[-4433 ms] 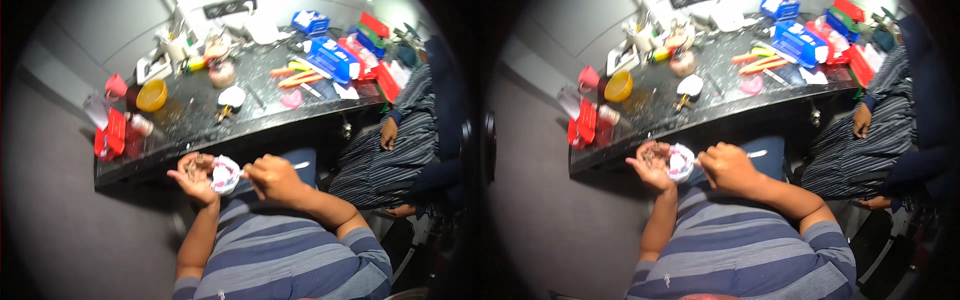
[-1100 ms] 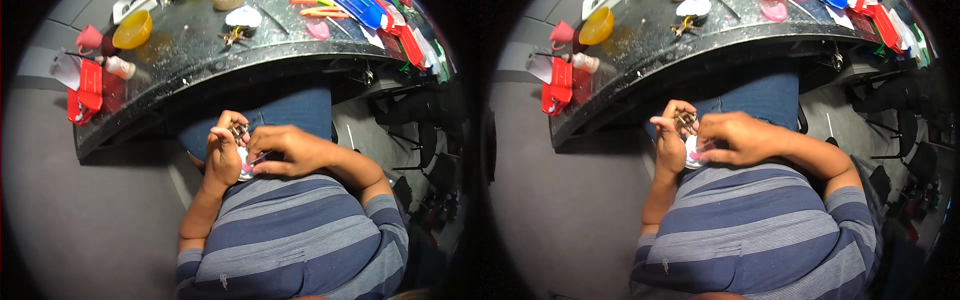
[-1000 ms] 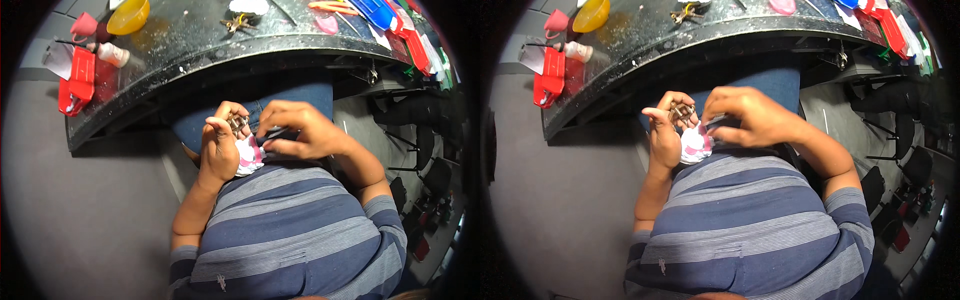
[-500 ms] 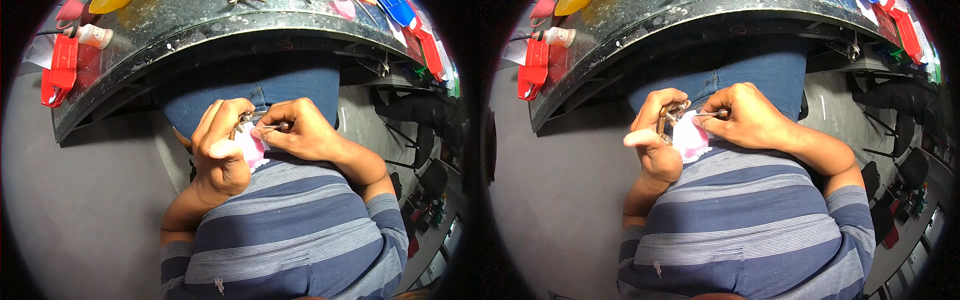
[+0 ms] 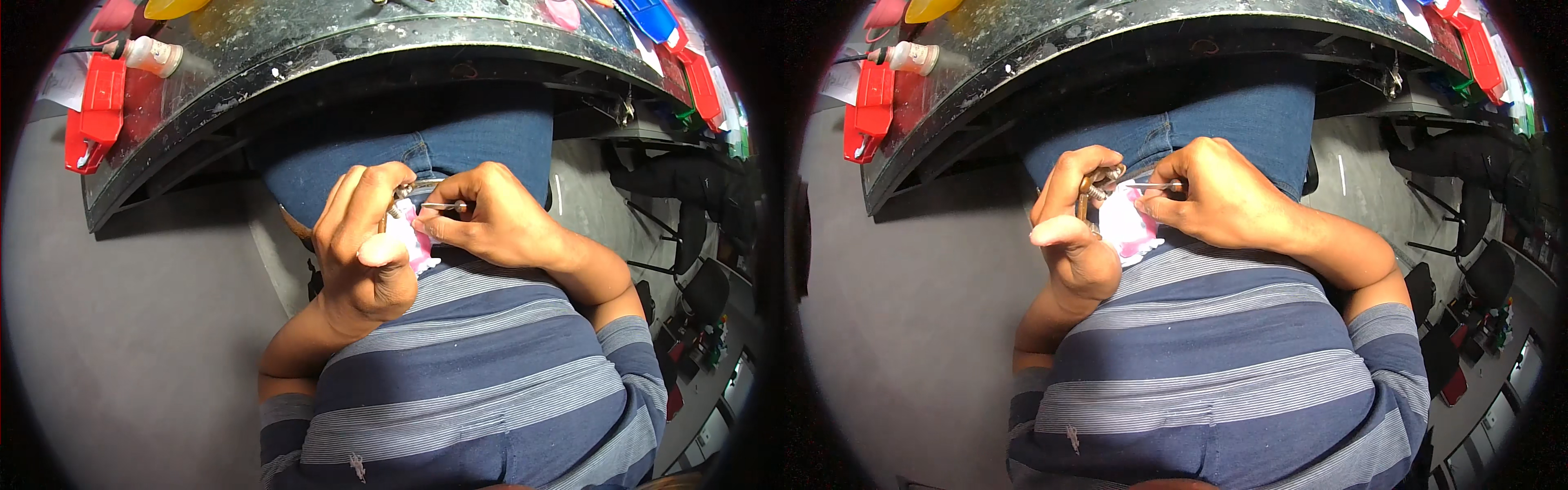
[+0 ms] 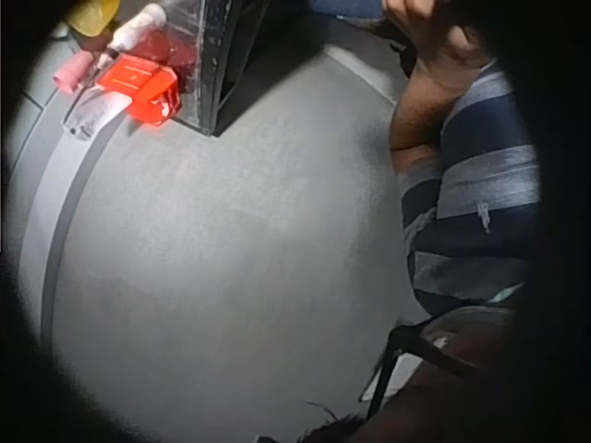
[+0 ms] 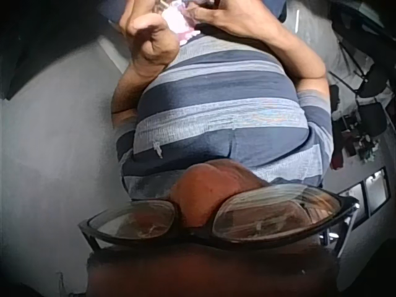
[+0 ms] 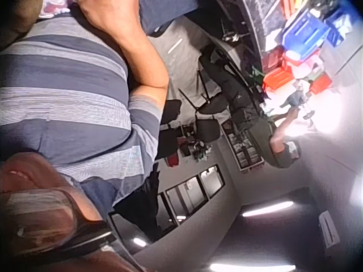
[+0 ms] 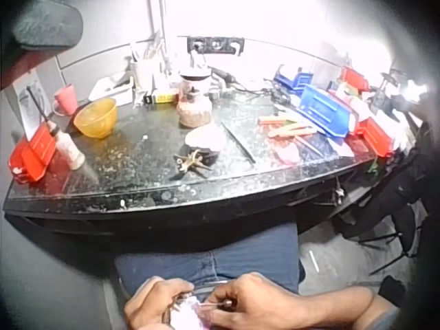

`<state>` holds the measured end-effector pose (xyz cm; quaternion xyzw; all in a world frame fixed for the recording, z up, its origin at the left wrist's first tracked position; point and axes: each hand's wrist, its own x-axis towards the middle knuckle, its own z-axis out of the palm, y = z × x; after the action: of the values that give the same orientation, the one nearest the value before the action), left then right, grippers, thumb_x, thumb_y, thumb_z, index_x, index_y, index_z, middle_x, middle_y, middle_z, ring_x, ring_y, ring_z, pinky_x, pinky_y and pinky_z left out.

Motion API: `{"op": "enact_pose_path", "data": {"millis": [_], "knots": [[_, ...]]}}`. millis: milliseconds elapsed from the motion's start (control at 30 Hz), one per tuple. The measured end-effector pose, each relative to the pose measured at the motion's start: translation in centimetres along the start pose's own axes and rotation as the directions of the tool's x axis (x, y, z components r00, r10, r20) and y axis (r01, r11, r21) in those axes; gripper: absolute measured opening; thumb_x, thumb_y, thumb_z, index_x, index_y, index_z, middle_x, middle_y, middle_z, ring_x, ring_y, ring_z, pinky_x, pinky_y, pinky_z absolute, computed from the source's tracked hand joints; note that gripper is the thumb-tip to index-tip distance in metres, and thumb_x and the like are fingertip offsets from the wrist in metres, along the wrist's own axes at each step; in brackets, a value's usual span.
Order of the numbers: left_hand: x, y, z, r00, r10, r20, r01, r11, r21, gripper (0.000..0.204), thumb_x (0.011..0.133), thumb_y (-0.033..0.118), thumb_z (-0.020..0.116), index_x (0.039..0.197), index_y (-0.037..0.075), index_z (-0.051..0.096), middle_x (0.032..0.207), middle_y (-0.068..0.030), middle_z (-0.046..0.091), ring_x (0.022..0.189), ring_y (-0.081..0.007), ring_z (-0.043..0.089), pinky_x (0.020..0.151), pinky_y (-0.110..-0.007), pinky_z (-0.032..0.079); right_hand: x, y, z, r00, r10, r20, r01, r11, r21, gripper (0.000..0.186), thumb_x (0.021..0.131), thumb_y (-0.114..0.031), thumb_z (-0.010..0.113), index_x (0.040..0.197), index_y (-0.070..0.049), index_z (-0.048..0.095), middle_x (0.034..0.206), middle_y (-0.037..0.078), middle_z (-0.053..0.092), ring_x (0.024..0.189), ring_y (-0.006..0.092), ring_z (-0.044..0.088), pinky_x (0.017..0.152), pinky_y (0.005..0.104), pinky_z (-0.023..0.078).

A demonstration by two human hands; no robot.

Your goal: The person fits a pink wax denture base onto a plaster dental model. The person uses a small tool to scrape and refine the wax, then uses a powered hand tool to grind and shape the edges of the denture base.

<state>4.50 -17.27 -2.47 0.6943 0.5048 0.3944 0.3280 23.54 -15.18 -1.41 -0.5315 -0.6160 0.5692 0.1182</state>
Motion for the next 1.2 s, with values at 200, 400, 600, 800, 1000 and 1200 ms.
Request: {"op": "enact_pose_path", "data": {"millis": [200, 400, 600, 800, 1000, 1200], "knots": [[-0.4, -0.1, -0.1, 0.994, -0.106, 0.012, 0.107, 0.989, -0.103, 0.117, 0.088, 0.086, -0.007, 0.106, -0.006, 0.064, 0.098, -0.0123, 0.066, 0.086, -0.0174, 0.063, 0.082, -0.028, 0.049, 0.5, 0.7, 0.3, 0.999, -0.033, -0.036, 0.036, 0.995, 0.089, 0.029, 0.086, -0.022, 0.079, 0.093, 0.005, 0.075, 0.069, 0.017, 0.068, 0.061, 0.0173, 0.064, 0.062, 0.0357, 0.052], [-1.0, -0.3, 0.3, 0.981, -0.192, 0.000, 0.186, 0.952, -0.242, 0.124, 0.079, 0.093, -0.007, 0.112, -0.006, 0.061, 0.105, -0.0119, 0.065, 0.092, -0.0160, 0.062, 0.087, -0.028, 0.048, 0.0, -1.2, 0.6, 0.991, -0.034, -0.126, 0.030, 0.999, -0.035, 0.032, 0.084, -0.025, 0.080, 0.092, 0.005, 0.075, 0.080, 0.018, 0.073, 0.073, 0.0241, 0.073, 0.070, 0.0359, 0.056], [-1.0, -0.3, -0.6, 0.984, -0.181, 0.002, 0.178, 0.970, -0.163, 0.125, 0.077, 0.094, -0.006, 0.112, -0.006, 0.060, 0.103, -0.0120, 0.065, 0.092, -0.0163, 0.062, 0.087, -0.028, 0.049, 0.1, 0.1, 2.8, 0.914, -0.298, -0.275, 0.245, 0.946, -0.212, 0.024, 0.080, -0.018, 0.080, 0.091, 0.003, 0.075, 0.083, 0.017, 0.073, 0.069, 0.0273, 0.071, 0.064, 0.0357, 0.055], [-0.5, 0.3, -0.7, 0.984, -0.172, 0.046, 0.177, 0.973, -0.147, 0.123, 0.077, 0.095, -0.003, 0.111, -0.005, 0.059, 0.098, -0.0105, 0.065, 0.087, -0.0159, 0.062, 0.081, -0.029, 0.050, -0.3, 0.4, 3.3, 0.787, -0.512, -0.344, 0.416, 0.852, -0.316, 0.020, 0.078, -0.016, 0.080, 0.089, -0.002, 0.072, 0.082, 0.014, 0.068, 0.073, 0.0340, 0.069, 0.064, 0.0438, 0.056], [-2.2, -2.7, 1.6, 0.977, -0.189, -0.102, 0.139, 0.919, -0.369, 0.112, 0.087, 0.091, 0.007, 0.104, -0.005, 0.062, 0.083, -0.0116, 0.064, 0.075, -0.0198, 0.063, 0.067, -0.033, 0.052, 0.4, 0.8, 3.5, 0.857, -0.403, -0.322, 0.339, 0.910, -0.237, 0.022, 0.082, -0.020, 0.077, 0.093, -0.001, 0.072, 0.093, 0.018, 0.072, 0.085, 0.0367, 0.071, 0.075, 0.0433, 0.057], [-1.5, -1.2, 1.6, 0.990, -0.109, -0.086, 0.089, 0.973, -0.211, 0.099, 0.094, 0.085, 0.007, 0.108, 0.000, 0.057, 0.095, -0.0078, 0.056, 0.086, -0.0157, 0.055, 0.080, -0.030, 0.047, 0.0, 1.7, 3.4, 0.847, -0.382, -0.370, 0.324, 0.922, -0.211, 0.021, 0.077, -0.019, 0.077, 0.087, -0.001, 0.073, 0.086, 0.019, 0.074, 0.083, 0.0376, 0.072, 0.075, 0.0470, 0.056]]}}
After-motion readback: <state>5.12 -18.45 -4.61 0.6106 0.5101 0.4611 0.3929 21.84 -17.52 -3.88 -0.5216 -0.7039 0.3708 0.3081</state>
